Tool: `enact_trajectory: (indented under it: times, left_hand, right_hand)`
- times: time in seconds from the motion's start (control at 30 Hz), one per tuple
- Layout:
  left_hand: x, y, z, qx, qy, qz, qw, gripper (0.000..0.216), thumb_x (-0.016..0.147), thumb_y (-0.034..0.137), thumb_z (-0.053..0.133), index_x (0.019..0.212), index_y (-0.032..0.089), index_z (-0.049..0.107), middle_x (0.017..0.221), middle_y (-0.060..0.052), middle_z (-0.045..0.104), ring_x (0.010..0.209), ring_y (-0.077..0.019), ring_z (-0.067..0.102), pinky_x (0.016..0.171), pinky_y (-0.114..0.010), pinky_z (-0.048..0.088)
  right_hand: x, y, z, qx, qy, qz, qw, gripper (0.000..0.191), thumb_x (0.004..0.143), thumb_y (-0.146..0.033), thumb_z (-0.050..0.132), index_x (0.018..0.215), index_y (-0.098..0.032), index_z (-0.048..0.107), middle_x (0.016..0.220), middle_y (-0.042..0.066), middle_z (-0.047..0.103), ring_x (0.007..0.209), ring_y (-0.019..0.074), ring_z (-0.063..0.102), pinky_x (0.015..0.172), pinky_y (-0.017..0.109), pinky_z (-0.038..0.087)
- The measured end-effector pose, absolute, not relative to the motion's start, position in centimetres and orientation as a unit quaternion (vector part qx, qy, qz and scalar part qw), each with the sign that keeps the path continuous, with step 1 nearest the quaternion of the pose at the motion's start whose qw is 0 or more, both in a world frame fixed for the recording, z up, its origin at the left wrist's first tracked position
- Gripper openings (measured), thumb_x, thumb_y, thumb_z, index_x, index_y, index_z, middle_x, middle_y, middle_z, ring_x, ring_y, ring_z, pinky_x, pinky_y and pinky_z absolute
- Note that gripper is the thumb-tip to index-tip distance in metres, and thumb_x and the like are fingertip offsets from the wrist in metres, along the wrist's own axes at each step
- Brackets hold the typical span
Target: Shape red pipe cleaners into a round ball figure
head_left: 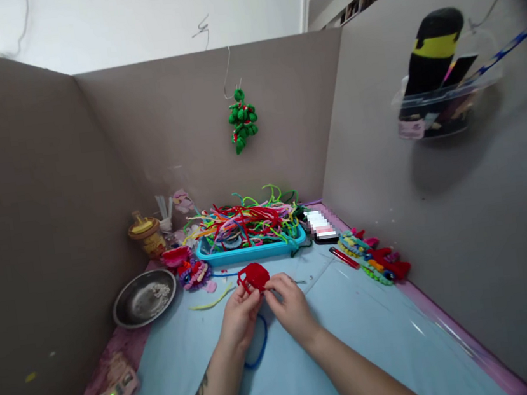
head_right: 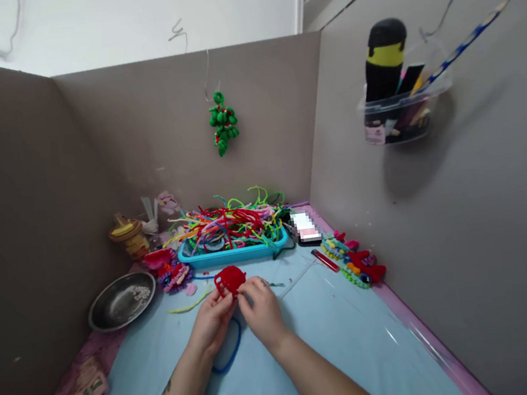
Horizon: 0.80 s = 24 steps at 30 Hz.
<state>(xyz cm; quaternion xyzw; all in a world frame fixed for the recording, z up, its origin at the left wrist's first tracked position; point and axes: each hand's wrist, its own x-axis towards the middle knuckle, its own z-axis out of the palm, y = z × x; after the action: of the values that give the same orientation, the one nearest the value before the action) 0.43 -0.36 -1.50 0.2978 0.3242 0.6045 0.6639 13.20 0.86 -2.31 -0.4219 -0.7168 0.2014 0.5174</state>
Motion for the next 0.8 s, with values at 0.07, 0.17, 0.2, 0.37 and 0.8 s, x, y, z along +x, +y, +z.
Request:
enact_trajectory:
  times: [0.07,0.17,0.2,0.37,0.8]
  left_hand:
    - [0.53,-0.37,-1.59,0.325,0.346,0.61,0.635,0.038,0.067,0.017,0.072,0.104,0.016,0.066,0.1,-0.009,0.07,0.093,-0.0189,0.064,0.087,-0.028,0.045]
    - [0.7,-0.36,-1.58,0.36,0.386,0.62,0.58,0.038,0.066,0.019,0.073,0.102,0.015,0.066,0.1,-0.011,0.07,0.094,-0.0223,0.064,0.089,-0.033,0.044]
    - [0.73,-0.36,-1.55,0.368,0.395,0.622,0.567,0.038,0.065,0.02,0.073,0.102,0.015,0.066,0.1,-0.011,0.07,0.094,-0.0229,0.064,0.09,-0.034,0.043]
    - [0.78,-0.37,-1.51,0.378,0.384,0.627,0.562,0.044,0.067,0.02,0.072,0.11,0.017,0.062,0.109,-0.012,0.067,0.1,-0.0233,0.062,0.092,-0.035,0.043]
    - [1.27,-0.52,-1.62,0.357,0.364,0.642,0.572,0.042,0.065,0.014,0.074,0.104,0.021,0.059,0.092,-0.004,0.07,0.088,-0.0174,0.064,0.085,-0.03,0.044]
  right_hand:
    - [13.18,0.89,-2.42,-0.433,-0.722,0.196,0.502,0.013,0.08,-0.011,0.052,0.08,-0.021,0.059,0.083,0.004,0.059,0.085,0.0197,0.054,0.078,0.032,0.043]
    - [13.2,0.87,-2.48,-0.445,-0.726,0.191,0.488,0.01,0.08,-0.013,0.053,0.078,-0.021,0.058,0.082,0.004,0.06,0.085,0.0201,0.054,0.077,0.032,0.043]
    - [13.21,0.87,-2.47,-0.448,-0.726,0.19,0.486,0.009,0.08,-0.013,0.053,0.078,-0.021,0.058,0.082,0.004,0.06,0.085,0.0201,0.054,0.077,0.031,0.043]
    - [13.23,0.82,-2.42,-0.449,-0.726,0.188,0.486,0.011,0.08,-0.013,0.051,0.075,-0.02,0.058,0.079,0.003,0.059,0.079,0.0184,0.055,0.069,0.028,0.043]
    - [13.49,0.82,-2.47,-0.402,-0.735,0.152,0.525,0.013,0.084,-0.015,0.05,0.08,-0.021,0.061,0.078,0.003,0.066,0.077,0.0184,0.059,0.073,0.031,0.045]
